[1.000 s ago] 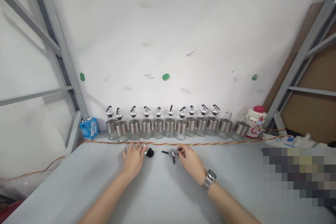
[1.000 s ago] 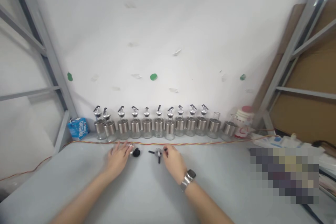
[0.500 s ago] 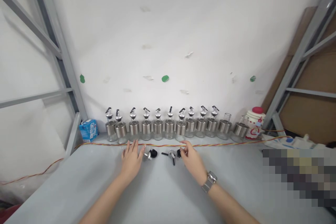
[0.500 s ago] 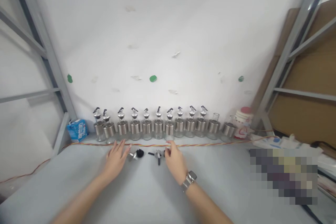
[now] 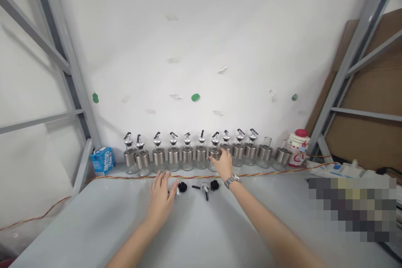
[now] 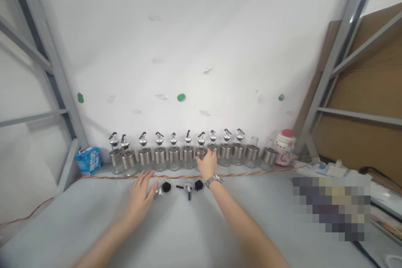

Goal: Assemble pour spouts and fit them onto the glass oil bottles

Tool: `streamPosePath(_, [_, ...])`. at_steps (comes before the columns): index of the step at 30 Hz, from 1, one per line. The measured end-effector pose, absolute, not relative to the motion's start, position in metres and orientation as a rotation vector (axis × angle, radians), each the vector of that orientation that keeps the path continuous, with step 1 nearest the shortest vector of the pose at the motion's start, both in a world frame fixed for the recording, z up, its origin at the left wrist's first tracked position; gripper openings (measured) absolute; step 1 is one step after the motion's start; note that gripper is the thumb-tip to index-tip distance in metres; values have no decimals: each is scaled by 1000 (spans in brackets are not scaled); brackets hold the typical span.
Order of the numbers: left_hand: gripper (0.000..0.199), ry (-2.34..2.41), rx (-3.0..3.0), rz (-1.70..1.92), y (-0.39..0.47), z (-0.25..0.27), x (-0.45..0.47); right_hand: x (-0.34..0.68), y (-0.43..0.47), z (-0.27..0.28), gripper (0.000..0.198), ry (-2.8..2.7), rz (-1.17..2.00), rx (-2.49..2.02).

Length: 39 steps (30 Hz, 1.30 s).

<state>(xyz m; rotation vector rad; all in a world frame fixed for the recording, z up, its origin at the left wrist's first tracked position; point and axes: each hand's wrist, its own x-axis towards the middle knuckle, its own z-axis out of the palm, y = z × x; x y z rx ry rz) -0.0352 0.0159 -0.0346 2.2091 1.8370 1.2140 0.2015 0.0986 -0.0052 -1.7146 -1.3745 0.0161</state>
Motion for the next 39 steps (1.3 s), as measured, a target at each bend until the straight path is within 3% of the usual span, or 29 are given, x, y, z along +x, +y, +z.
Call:
streamPosePath(9, [37, 1744, 2278, 1250, 12, -33, -32, 193, 103, -4, 54, -1336, 39, -1728])
streamPosePath(15, [49, 1658, 2437, 1261, 6, -30, -26, 180, 43, 13, 55, -1283, -27, -1298])
streamPosePath(20, [77, 1455, 2466, 1197, -16, -23, -12, 145, -11, 17, 49, -1356, 572, -1026])
streamPosePath(24, [65, 1464, 2343, 1207, -25, -21, -8, 131, -30, 15, 43, -1431, 936, -890])
streamPosePath(32, [54, 1863, 2654, 1086, -12, -10, -29, 148, -22, 15, 28, -1250, 830, -1027])
streamPosePath(39, [58, 1794, 2795, 931, -20, -12, -20, 158, -8, 9, 35, -1067, 765, -1141])
